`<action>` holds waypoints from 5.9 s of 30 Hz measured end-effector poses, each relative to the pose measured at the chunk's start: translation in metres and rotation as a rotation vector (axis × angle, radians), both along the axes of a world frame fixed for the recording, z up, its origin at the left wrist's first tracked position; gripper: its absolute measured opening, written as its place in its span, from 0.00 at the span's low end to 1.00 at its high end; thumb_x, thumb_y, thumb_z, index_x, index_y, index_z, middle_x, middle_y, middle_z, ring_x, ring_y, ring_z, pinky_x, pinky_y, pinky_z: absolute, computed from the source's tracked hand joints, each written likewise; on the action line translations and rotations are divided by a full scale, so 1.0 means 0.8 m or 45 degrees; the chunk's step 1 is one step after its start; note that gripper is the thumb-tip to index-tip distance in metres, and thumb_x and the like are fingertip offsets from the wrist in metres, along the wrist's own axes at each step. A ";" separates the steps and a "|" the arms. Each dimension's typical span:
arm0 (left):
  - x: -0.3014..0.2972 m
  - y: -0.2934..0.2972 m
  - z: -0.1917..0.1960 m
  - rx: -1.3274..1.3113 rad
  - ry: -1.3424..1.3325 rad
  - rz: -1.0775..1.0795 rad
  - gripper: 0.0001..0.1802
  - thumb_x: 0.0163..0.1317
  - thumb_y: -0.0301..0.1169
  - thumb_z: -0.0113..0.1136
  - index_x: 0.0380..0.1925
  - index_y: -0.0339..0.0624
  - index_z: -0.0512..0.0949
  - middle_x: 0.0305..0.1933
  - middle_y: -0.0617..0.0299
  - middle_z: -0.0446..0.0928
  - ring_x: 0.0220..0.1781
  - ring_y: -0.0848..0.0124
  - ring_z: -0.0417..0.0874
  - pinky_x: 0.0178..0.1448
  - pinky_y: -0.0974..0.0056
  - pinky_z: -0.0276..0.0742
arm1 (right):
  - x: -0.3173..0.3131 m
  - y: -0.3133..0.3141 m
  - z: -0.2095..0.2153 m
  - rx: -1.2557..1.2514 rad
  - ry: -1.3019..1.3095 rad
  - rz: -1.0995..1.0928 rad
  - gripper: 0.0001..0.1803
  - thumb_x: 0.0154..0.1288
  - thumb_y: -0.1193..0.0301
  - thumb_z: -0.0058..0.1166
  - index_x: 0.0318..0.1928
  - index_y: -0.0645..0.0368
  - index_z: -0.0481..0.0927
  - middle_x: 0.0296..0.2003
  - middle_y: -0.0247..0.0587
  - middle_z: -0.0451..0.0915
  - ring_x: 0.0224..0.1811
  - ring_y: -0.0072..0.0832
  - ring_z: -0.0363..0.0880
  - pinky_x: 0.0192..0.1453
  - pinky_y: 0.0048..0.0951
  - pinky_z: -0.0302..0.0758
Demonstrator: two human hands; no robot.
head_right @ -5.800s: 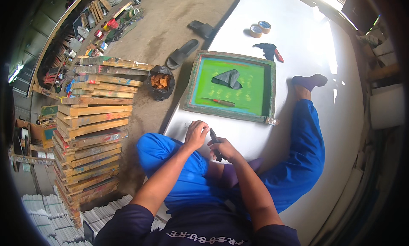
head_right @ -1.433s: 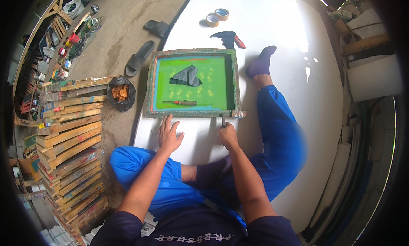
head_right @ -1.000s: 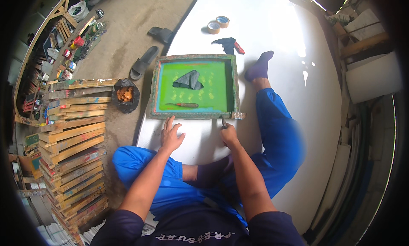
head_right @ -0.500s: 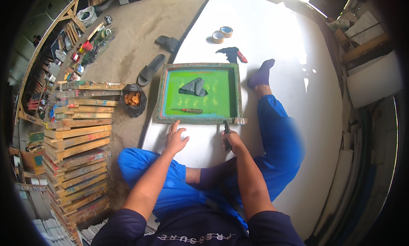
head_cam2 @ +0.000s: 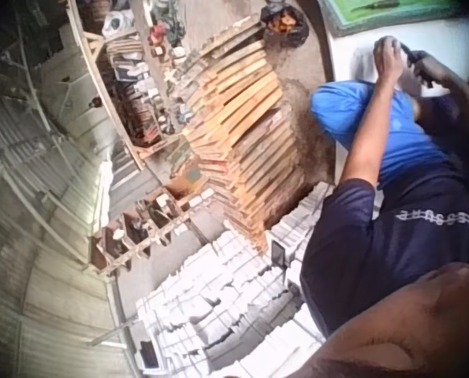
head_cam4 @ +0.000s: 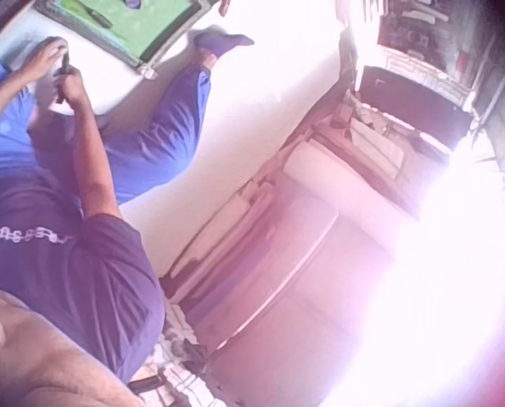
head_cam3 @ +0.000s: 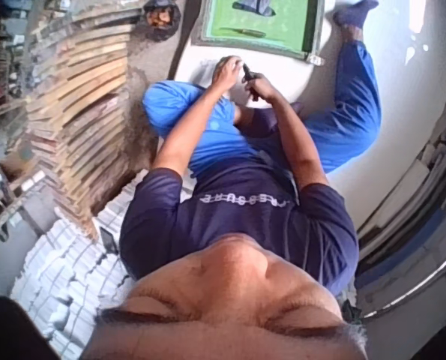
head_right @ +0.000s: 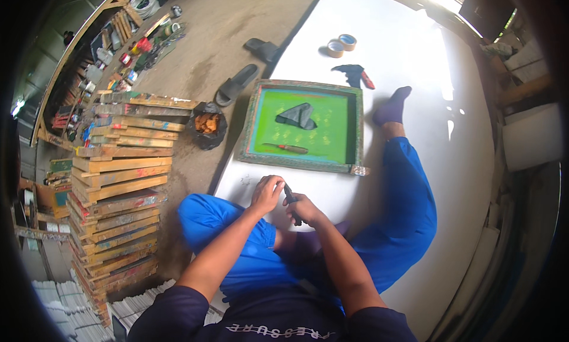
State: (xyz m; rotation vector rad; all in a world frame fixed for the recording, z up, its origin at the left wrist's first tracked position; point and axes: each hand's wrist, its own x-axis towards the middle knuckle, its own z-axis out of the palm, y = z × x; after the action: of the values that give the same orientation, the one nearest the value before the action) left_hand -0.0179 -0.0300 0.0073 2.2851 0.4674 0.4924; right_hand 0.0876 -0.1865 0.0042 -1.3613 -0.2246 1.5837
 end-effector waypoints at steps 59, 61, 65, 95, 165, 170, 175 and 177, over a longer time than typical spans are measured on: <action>0.023 -0.004 -0.026 0.330 0.412 0.057 0.25 0.57 0.41 0.72 0.55 0.47 0.81 0.78 0.49 0.58 0.80 0.49 0.57 0.79 0.45 0.56 | 0.130 -0.064 -0.017 -0.686 -0.394 -0.458 0.13 0.66 0.72 0.56 0.42 0.73 0.78 0.27 0.48 0.76 0.20 0.40 0.81 0.19 0.43 0.77; 0.022 -0.004 -0.027 0.323 0.418 0.054 0.25 0.57 0.41 0.72 0.54 0.47 0.81 0.78 0.49 0.58 0.80 0.49 0.57 0.79 0.45 0.56 | 0.130 -0.062 -0.014 -0.713 -0.413 -0.445 0.13 0.66 0.72 0.56 0.42 0.73 0.79 0.27 0.48 0.76 0.20 0.40 0.81 0.19 0.44 0.77; 0.022 -0.004 -0.028 0.304 0.415 0.056 0.25 0.57 0.41 0.72 0.54 0.47 0.82 0.79 0.49 0.57 0.80 0.48 0.57 0.79 0.44 0.56 | 0.129 -0.056 -0.008 -0.757 -0.431 -0.425 0.13 0.67 0.72 0.55 0.43 0.72 0.79 0.27 0.48 0.76 0.20 0.40 0.81 0.19 0.44 0.77; 0.023 -0.003 -0.032 0.268 0.409 0.077 0.22 0.58 0.42 0.73 0.51 0.50 0.83 0.78 0.49 0.59 0.79 0.48 0.58 0.76 0.45 0.62 | 0.111 -0.089 -0.033 -0.221 -0.107 -0.687 0.05 0.58 0.80 0.53 0.37 0.64 0.76 0.21 0.43 0.76 0.16 0.33 0.74 0.19 0.37 0.73; -0.058 0.084 -0.023 0.227 0.838 0.527 0.11 0.63 0.41 0.66 0.36 0.47 0.84 0.45 0.54 0.84 0.50 0.51 0.86 0.55 0.47 0.80 | 0.043 0.010 -0.001 -0.164 -0.304 0.313 0.17 0.57 0.67 0.64 0.45 0.61 0.79 0.28 0.41 0.81 0.23 0.29 0.81 0.23 0.34 0.79; -0.044 0.072 -0.020 0.251 0.439 0.375 0.09 0.61 0.39 0.69 0.32 0.48 0.82 0.38 0.57 0.80 0.45 0.53 0.82 0.50 0.49 0.77 | 0.044 -0.008 0.011 -0.172 -0.226 0.076 0.21 0.56 0.69 0.66 0.50 0.62 0.80 0.29 0.41 0.78 0.24 0.28 0.77 0.24 0.31 0.75; 0.005 0.035 -0.004 0.405 0.306 0.120 0.12 0.58 0.38 0.70 0.41 0.49 0.84 0.50 0.61 0.78 0.56 0.56 0.76 0.60 0.50 0.74 | 0.059 -0.026 -0.001 -0.200 -0.205 -0.171 0.19 0.63 0.69 0.61 0.52 0.67 0.78 0.33 0.46 0.81 0.27 0.32 0.82 0.28 0.34 0.79; 0.026 0.017 0.004 0.419 0.315 0.005 0.17 0.59 0.39 0.69 0.47 0.48 0.84 0.61 0.57 0.76 0.65 0.53 0.73 0.68 0.48 0.69 | 0.068 -0.034 -0.001 -0.252 -0.225 -0.247 0.18 0.64 0.69 0.60 0.50 0.68 0.78 0.33 0.47 0.82 0.28 0.33 0.83 0.30 0.35 0.81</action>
State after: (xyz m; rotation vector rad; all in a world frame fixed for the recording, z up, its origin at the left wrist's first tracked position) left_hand 0.0033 -0.0164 0.0107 2.6799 0.5447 0.3060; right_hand 0.1423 -0.2134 0.0038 -1.6278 -0.0403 1.3526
